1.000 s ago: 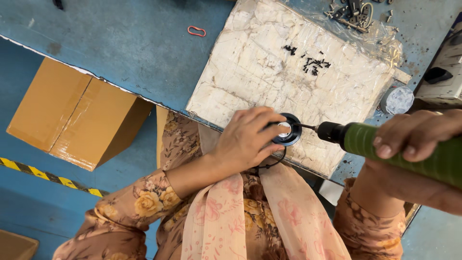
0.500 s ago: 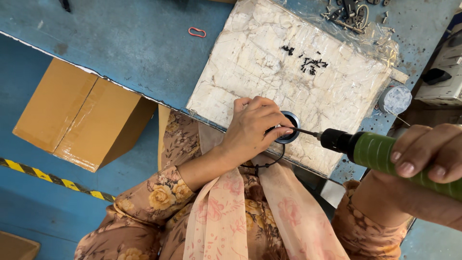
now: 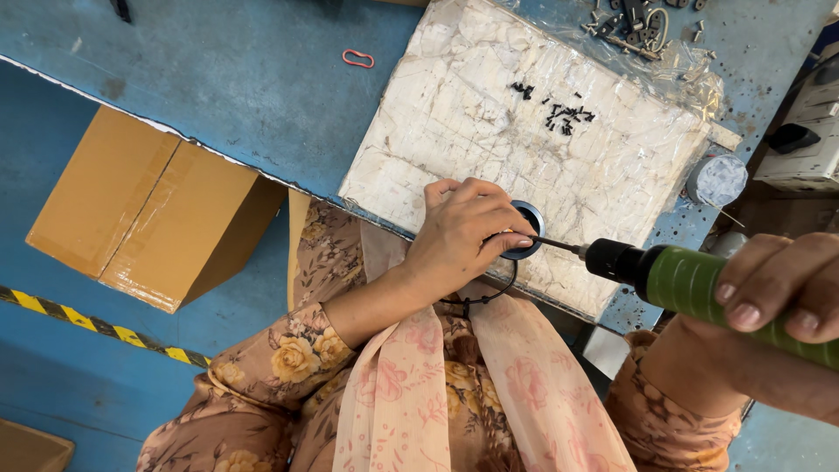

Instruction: The person assembles a small circular electronic device by inserting a white component into a black housing, securing it with screws using a green electric screwdriver, and attaching a black cable. They repeat the process with a second unit, placing the finished items into a cardboard box.

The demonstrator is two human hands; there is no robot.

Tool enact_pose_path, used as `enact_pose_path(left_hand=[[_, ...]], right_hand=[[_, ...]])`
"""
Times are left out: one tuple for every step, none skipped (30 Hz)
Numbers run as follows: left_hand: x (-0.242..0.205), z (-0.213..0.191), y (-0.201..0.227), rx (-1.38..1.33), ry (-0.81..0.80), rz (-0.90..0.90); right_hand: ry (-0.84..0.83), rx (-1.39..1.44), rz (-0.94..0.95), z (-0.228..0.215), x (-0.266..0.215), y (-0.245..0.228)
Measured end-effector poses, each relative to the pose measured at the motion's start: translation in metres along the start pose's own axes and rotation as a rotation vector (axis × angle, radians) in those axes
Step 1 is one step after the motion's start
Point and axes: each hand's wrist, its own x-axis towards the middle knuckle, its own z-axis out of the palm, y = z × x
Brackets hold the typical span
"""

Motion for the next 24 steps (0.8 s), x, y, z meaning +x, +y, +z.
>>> enact_pose_path(left_hand=[[0.0,0.0,0.0,-0.003,0.003,0.008],[-0.001,0.001,0.0,-0.006,0.006,0.016],[-0.001,0.001,0.0,-0.008,0.008,0.024],[-0.001,0.001,0.0,-0.021,0.006,0.032],[0.0,0.001,-0.001,-0.034,0.004,0.04],[0.0,0.002,-0.001,-0.046,0.001,0.048],[0.001,0.001,-0.002,-0.005,-0.003,0.085],[0.004,0.002,-0.003,0.036,-0.008,0.121],[0.007,0.001,-0.004,0.077,-0.012,0.157],[0.009,0.001,-0.006,0.091,-0.014,0.153],[0.012,0.0,-0.008,0.107,-0.017,0.149],[0.015,-0.002,-0.009,0.122,-0.019,0.145],[0.018,-0.003,-0.011,0.142,-0.035,0.142],[0.021,-0.004,-0.012,0.161,-0.051,0.139],[0.022,-0.005,-0.013,0.18,-0.068,0.135],[0.023,-0.005,-0.013,0.178,-0.067,0.127],[0.023,-0.004,-0.013,0.175,-0.067,0.119],[0.023,-0.004,-0.014,0.172,-0.066,0.111],[0.023,-0.003,-0.014,0.169,-0.068,0.117],[0.023,-0.003,-0.015,0.166,-0.07,0.123],[0.022,-0.002,-0.015,0.163,-0.071,0.128],[0.021,-0.001,-0.016,0.165,-0.067,0.13],[0.02,-0.001,-0.016,0.168,-0.062,0.131],[0.02,0.0,-0.016,0.171,-0.057,0.133]], right_hand=[[-0.021,0.013,-0.004,0.001,0.0,0.0],[-0.022,0.004,-0.006,0.003,-0.001,0.0],[-0.023,-0.004,-0.009,0.005,-0.001,0.0],[-0.027,-0.01,-0.015,0.008,-0.002,0.0],[-0.032,-0.018,-0.015,0.01,-0.002,0.0],[-0.035,-0.026,-0.014,0.013,-0.002,0.001],[-0.041,-0.03,-0.014,0.016,-0.001,0.002],[-0.048,-0.037,-0.013,0.018,0.001,0.003],[-0.054,-0.042,-0.016,0.019,0.003,0.004],[-0.062,-0.046,-0.013,0.022,0.004,0.007],[-0.073,-0.05,-0.013,0.023,0.006,0.009],[-0.09,-0.055,-0.016,0.024,0.009,0.013],[-0.104,-0.057,-0.019,0.025,0.011,0.017],[-0.114,-0.059,-0.023,0.025,0.014,0.022],[-0.112,-0.069,-0.024,0.026,0.015,0.025],[-0.11,-0.079,-0.023,0.025,0.017,0.028],[-0.102,-0.086,-0.022,0.026,0.015,0.029],[-0.094,-0.093,-0.021,0.026,0.014,0.03],[-0.105,-0.103,-0.017,0.027,0.014,0.031],[-0.117,-0.12,-0.018,0.026,0.014,0.032],[-0.129,-0.136,-0.017,0.026,0.014,0.032],[-0.141,-0.158,-0.021,0.025,0.014,0.032],[-0.148,-0.17,-0.024,0.025,0.015,0.033],[-0.155,-0.182,-0.026,0.024,0.016,0.034]])
